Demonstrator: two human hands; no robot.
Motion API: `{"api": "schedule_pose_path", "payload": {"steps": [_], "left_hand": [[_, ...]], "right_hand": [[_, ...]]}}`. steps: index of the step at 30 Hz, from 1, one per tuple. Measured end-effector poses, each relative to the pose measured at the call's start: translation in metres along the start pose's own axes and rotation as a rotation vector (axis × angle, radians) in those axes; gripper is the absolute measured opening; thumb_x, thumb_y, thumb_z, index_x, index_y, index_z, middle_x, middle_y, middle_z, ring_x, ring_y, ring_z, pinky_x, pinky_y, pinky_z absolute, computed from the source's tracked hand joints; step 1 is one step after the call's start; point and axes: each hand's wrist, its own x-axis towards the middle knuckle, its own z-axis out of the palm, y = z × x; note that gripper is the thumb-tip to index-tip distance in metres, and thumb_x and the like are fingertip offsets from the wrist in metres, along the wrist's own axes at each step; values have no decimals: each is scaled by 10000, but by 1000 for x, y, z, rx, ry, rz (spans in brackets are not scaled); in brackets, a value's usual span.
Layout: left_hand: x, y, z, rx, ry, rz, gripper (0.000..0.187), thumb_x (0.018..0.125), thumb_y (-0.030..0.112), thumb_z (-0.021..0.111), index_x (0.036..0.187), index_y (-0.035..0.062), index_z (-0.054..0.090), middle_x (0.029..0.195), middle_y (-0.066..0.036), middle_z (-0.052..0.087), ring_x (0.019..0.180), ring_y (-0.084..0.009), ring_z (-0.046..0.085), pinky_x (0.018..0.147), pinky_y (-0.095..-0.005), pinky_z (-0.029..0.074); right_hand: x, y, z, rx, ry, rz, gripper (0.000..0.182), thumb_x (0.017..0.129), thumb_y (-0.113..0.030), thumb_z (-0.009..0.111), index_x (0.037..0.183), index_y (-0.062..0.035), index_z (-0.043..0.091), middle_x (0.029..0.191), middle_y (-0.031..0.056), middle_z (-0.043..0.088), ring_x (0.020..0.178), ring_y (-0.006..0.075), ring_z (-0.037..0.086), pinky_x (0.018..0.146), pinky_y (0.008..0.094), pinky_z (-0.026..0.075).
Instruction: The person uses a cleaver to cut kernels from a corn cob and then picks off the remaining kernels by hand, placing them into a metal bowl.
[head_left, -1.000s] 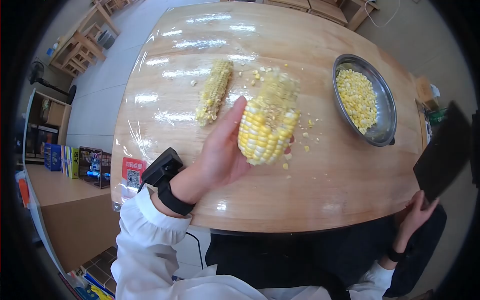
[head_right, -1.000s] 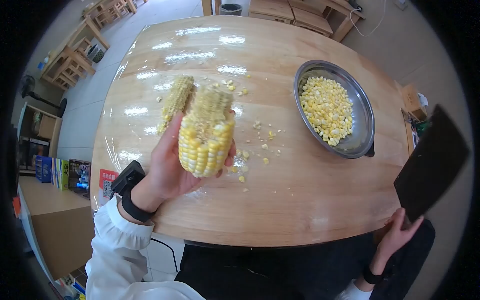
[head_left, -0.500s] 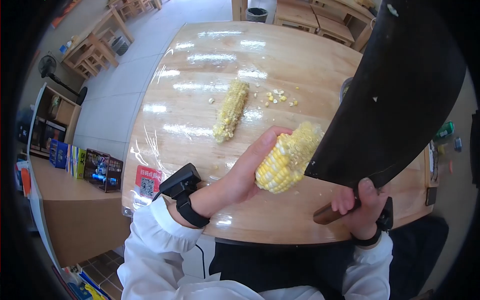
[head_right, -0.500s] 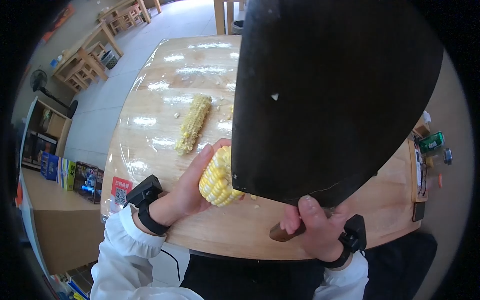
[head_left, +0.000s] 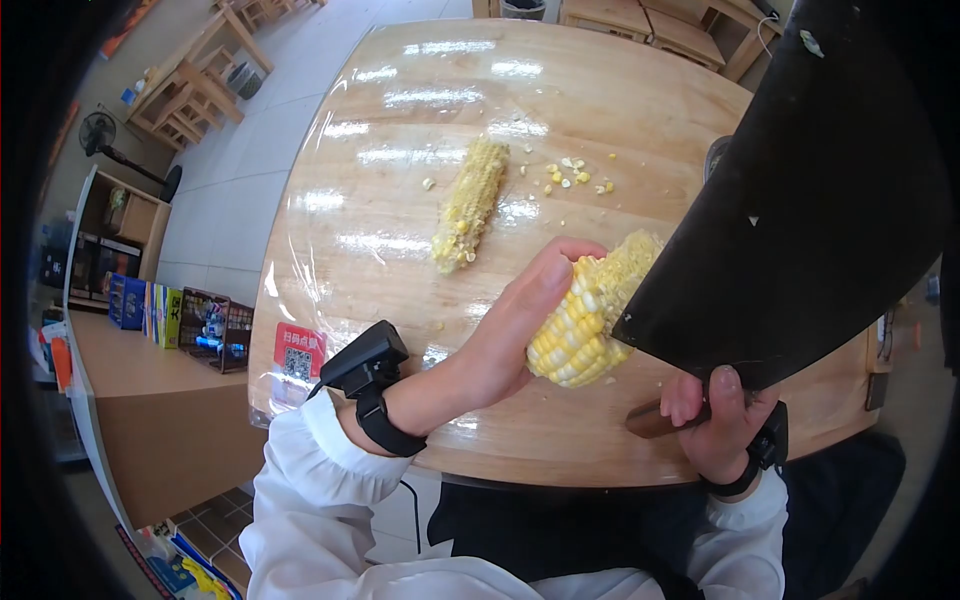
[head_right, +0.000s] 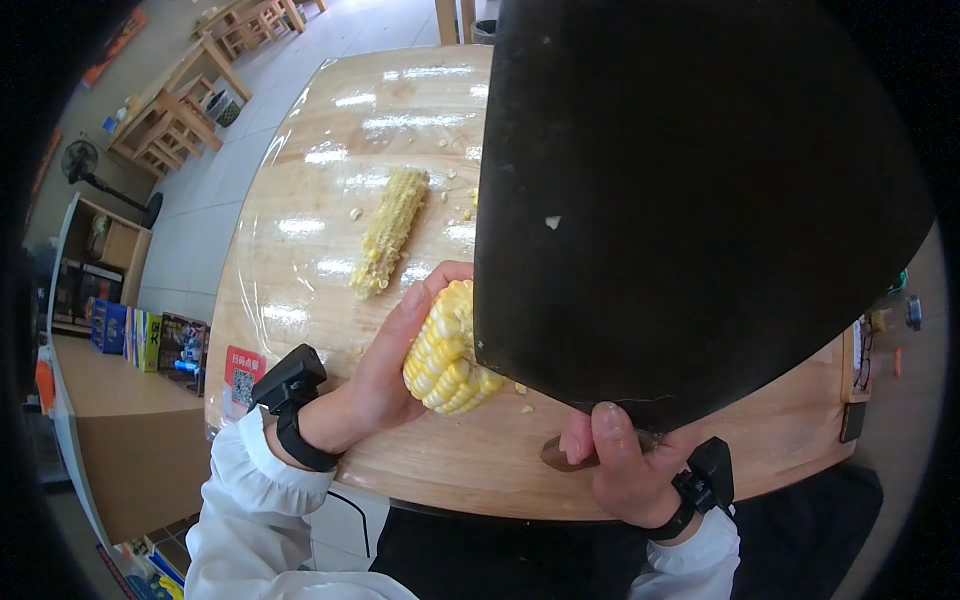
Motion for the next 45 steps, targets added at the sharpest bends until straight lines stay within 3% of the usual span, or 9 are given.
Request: {"api": "schedule_pose_path", "payload": {"steps": [5,9,13,19,26,28,34,41,45], "left_hand": [[-1,2,2,4,21,23,434,963,403,356,1205,45,389,1112,-80,510,1009,-129,524,878,-282,427],[-2,-1,3,48,78,19,406,965,373,363,1176,33,429,1064,-72,536,988,-114,520,864,-269,418],[-4,-1,4,218,145,74,379,967,336,360,1150,17,452,1023,-60,544,958,-84,499,835,-244,403],[-5,-4,9,409,281,246,358,966,313,361,1139,14,452,985,-42,533,914,-77,480,837,-236,378],[-3,-3,8,318,270,81,333,964,295,371,1103,8,467,947,-45,537,895,-80,477,819,-236,377],[-3,-3,19,315,369,248,339,969,303,354,1086,8,474,915,-48,542,889,-78,475,811,-233,378],[-2,2,6,379,259,81,331,978,295,336,1107,12,450,932,-51,530,896,-85,470,820,-238,378],[-4,-8,6,549,356,215,424,976,395,265,1141,36,422,1035,-94,549,950,-142,558,823,-270,447],[-2,3,4,548,299,104,361,980,321,309,1085,9,457,908,-78,523,883,-118,476,825,-251,369]], "right_hand": [[0,1,0,18,-44,34,230,928,-169,422,1149,-119,384,563,55,430,460,143,442,455,303,428],[-1,0,5,56,-26,169,78,928,-163,408,974,-101,422,533,53,410,447,144,434,456,300,425],[-1,0,13,126,55,239,134,928,-160,397,822,-80,407,501,42,383,427,143,424,443,294,412],[-1,2,21,114,95,206,166,928,-172,399,798,-69,409,499,34,372,413,134,410,424,288,398],[4,-4,21,134,90,326,226,921,-198,426,736,-70,412,485,25,365,399,127,400,409,277,389],[5,-6,24,159,147,346,231,918,-219,438,741,-71,418,476,17,360,392,120,393,404,274,383],[7,-6,23,208,158,451,260,926,-230,436,712,-85,407,472,6,360,390,108,389,403,267,377],[10,-6,29,242,169,440,251,936,-221,430,724,-90,400,470,-7,345,391,100,380,401,260,373],[11,-6,25,276,151,480,230,936,-212,429,742,-90,404,471,-10,344,394,96,377,402,258,373]]}}
